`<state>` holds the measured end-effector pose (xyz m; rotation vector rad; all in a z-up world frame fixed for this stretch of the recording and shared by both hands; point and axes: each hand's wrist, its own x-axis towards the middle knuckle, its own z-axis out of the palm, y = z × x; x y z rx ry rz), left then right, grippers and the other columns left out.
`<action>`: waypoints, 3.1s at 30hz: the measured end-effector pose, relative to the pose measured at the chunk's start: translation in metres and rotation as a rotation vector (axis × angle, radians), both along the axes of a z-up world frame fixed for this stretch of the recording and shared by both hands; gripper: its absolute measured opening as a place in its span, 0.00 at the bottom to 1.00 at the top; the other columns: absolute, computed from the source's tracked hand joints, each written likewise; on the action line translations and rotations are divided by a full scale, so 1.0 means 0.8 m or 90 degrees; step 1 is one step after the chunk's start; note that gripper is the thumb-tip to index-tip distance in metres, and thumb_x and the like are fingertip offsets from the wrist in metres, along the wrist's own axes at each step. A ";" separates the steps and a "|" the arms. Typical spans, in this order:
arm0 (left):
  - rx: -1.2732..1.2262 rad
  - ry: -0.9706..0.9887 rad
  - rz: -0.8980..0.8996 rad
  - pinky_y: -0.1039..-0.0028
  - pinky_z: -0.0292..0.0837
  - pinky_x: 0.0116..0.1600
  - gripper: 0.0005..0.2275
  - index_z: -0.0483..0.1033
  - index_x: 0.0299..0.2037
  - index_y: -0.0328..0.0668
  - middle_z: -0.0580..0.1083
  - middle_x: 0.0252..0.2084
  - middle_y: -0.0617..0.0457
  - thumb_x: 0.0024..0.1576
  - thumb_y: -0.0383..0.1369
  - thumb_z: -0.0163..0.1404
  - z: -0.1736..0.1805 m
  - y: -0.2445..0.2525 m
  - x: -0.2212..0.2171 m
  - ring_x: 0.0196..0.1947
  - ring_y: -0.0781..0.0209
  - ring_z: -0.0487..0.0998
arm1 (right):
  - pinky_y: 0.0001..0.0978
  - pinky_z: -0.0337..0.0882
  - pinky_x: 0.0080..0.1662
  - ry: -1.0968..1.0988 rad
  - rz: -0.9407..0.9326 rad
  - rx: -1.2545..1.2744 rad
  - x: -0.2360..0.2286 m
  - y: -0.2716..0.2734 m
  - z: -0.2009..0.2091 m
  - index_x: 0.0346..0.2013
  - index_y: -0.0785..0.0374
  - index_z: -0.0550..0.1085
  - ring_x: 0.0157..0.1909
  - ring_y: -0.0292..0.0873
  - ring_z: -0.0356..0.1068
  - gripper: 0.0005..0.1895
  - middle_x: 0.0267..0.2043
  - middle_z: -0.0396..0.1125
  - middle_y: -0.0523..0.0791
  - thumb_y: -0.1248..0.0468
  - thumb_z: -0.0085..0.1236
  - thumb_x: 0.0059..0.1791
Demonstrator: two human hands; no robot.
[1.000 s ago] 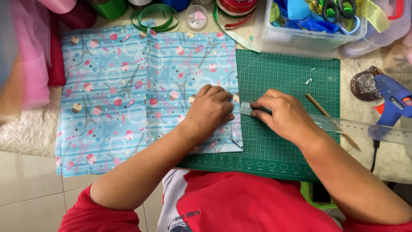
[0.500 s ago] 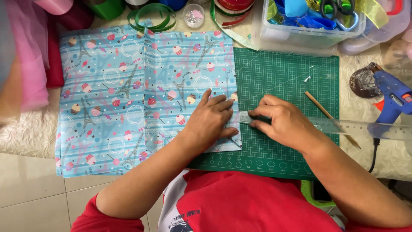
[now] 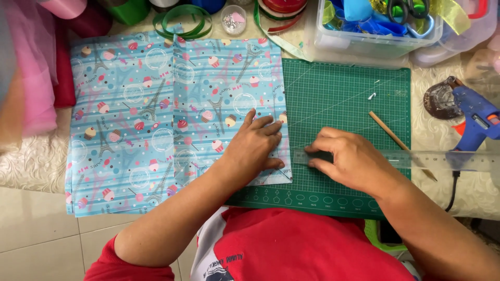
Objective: The person is marking measurements on patterned fabric bags with a pencil and ruler, then folding the fabric to shape the bags.
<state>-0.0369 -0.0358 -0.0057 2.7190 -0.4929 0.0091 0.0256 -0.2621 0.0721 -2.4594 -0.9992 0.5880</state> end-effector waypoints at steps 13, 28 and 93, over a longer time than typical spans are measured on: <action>-0.002 0.007 -0.001 0.42 0.48 0.74 0.28 0.83 0.50 0.38 0.78 0.57 0.43 0.41 0.46 0.70 0.008 0.000 -0.002 0.66 0.43 0.71 | 0.41 0.78 0.36 0.031 0.000 0.014 -0.016 -0.014 -0.012 0.35 0.55 0.82 0.38 0.50 0.77 0.09 0.33 0.74 0.43 0.60 0.70 0.42; -0.055 -0.211 -0.034 0.42 0.57 0.70 0.07 0.84 0.34 0.51 0.82 0.40 0.54 0.48 0.34 0.67 -0.019 -0.027 -0.057 0.55 0.52 0.77 | 0.38 0.74 0.36 -0.064 -0.151 0.163 0.033 -0.015 -0.039 0.46 0.58 0.82 0.34 0.44 0.72 0.14 0.36 0.72 0.46 0.63 0.68 0.46; -0.102 -0.240 -0.092 0.46 0.65 0.66 0.25 0.75 0.44 0.29 0.75 0.48 0.41 0.65 0.52 0.45 0.016 -0.025 -0.098 0.47 0.45 0.73 | 0.37 0.65 0.38 -0.181 0.005 0.247 -0.063 0.011 -0.063 0.36 0.64 0.73 0.36 0.47 0.62 0.04 0.31 0.60 0.45 0.74 0.53 0.52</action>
